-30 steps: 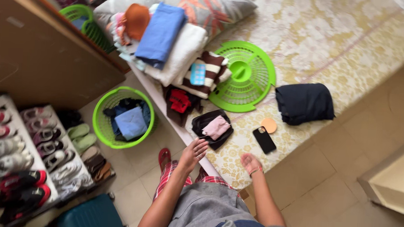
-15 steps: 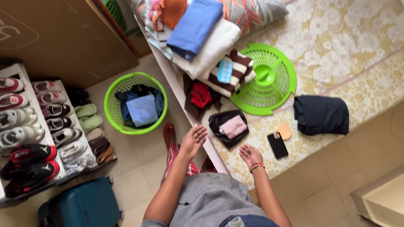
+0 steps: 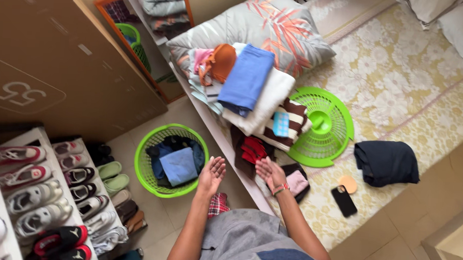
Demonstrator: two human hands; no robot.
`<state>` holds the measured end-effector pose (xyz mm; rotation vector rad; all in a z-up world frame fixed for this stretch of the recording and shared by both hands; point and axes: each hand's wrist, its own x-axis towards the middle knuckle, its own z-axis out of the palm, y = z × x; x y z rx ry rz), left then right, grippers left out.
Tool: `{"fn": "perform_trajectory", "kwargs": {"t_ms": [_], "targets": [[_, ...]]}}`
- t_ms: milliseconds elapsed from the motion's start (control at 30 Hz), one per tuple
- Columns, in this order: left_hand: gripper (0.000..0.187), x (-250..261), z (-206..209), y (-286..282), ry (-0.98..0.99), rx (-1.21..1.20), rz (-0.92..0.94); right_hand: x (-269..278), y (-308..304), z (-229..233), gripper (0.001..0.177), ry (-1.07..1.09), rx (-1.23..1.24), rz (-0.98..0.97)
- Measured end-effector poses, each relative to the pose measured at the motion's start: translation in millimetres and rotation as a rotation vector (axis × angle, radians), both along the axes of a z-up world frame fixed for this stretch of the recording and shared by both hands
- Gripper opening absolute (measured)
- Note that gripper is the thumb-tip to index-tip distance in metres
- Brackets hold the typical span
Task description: The person sorts items of clothing and linens from a laundry basket, folding some items and placing others onto a bed.
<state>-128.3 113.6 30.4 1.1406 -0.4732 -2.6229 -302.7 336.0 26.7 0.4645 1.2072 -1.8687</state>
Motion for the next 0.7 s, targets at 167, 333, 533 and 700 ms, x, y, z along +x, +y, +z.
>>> {"fn": "perform_trajectory", "kwargs": {"t_ms": [167,333,533,700], "targets": [[0.031,8.1,-7.0,-65.5,-0.034,0.039,0.07,-48.7,-87.2,4.0,0.04,0.325,-0.087,-0.056],[0.032,-20.7,-1.1,-76.8,0.022,0.058,-0.027,-113.3,-159.8,21.4,0.046,0.429,0.191,-0.219],[0.031,-46.6,13.3,-82.5,0.04,0.108,-0.065,-172.0,-199.7,26.1,0.047,0.319,0.272,-0.06],[0.029,-29.1,-3.0,-99.9,-0.013,0.109,0.076,-198.1,-200.8,27.2,0.061,0.29,0.715,0.238]]}}
